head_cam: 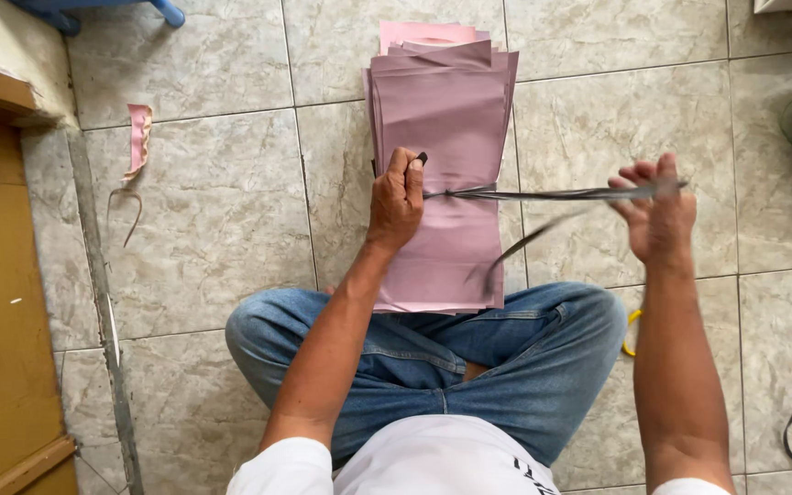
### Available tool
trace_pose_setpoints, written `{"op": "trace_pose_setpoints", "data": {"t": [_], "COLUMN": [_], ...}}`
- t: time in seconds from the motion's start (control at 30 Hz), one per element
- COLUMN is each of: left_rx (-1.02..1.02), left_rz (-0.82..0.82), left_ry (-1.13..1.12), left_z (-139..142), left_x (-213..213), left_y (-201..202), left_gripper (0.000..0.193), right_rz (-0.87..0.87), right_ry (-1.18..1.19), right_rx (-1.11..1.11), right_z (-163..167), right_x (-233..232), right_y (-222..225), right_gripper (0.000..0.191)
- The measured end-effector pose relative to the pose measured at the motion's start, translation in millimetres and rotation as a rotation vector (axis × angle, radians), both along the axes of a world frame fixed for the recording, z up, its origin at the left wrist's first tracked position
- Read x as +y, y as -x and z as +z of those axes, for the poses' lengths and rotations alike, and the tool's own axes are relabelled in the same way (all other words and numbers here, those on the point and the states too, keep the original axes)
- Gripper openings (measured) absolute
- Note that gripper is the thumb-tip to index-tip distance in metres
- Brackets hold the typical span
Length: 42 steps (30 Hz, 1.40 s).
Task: The person sits on the floor and ties a stack of pink fabric pieces together with a gray elastic strap, wrapping the strap around the bundle and knotting it. They then pick up scissors and cut the strap material.
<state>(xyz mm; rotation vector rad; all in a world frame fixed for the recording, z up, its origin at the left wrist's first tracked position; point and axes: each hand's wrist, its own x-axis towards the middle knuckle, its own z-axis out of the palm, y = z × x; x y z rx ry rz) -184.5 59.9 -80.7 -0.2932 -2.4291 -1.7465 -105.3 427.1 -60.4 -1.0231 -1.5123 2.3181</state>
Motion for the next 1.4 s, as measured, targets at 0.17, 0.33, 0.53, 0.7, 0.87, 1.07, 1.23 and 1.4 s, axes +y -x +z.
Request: {"op": "trace_pose_setpoints", "data": {"t": [0.17,0.33,0.53,0.7,0.87,1.07,1.23,1.4], "left_rx": [0.01,0.0,-0.038,-0.049,-0.033,-0.195,-0.085,0.176], "left_rz": [0.004,0.028,0.038,0.033,-0.002,-0.065,0.153,0.168], "left_ry": [0.052,0.039,-0.001,-0.052,-0.15,-0.346,0.134,0.335], "left_z": [10.6,8.4,3.5,2.2,-2.9,-5.5,0.6,16.2], "left_x": [4.7,7.2,3.5,1.8,-0.2,-6.4,12.6,28.2], "left_y": [3.8,1.7,2.6,3.1,5.8,11.6,-4.7,-17.2], "left_gripper": [0.019,0.02,0.022,0.025,0.026,0.027,0.024,0.022], "right_rz": [0.306,0.852,0.885,0.654,0.932,0.963,1.178,1.595], "right_ry": [-1.121,-0.906,-1.478,-1.551,-1.624,-1.246,-1.148,-1.247], "right_rx": [-0.264,-0.744,0.228,0.374,0.307,0.006,-0.307,-0.052], "right_z": [5.0,34.7,22.9,20.0,36.8,44.4,114.0,248.2], "right_x": [-17.7,-67.9,-117.2,-117.5,-124.3,-108.8,-117.4,-141.8], "right_y": [-41.6,-32.7,-5.2,0.0,12.4,2.6,18.4,38.4], "right_gripper": [0.052,0.06,0.08,0.063,0.048,0.031,0.032,0.029]}}
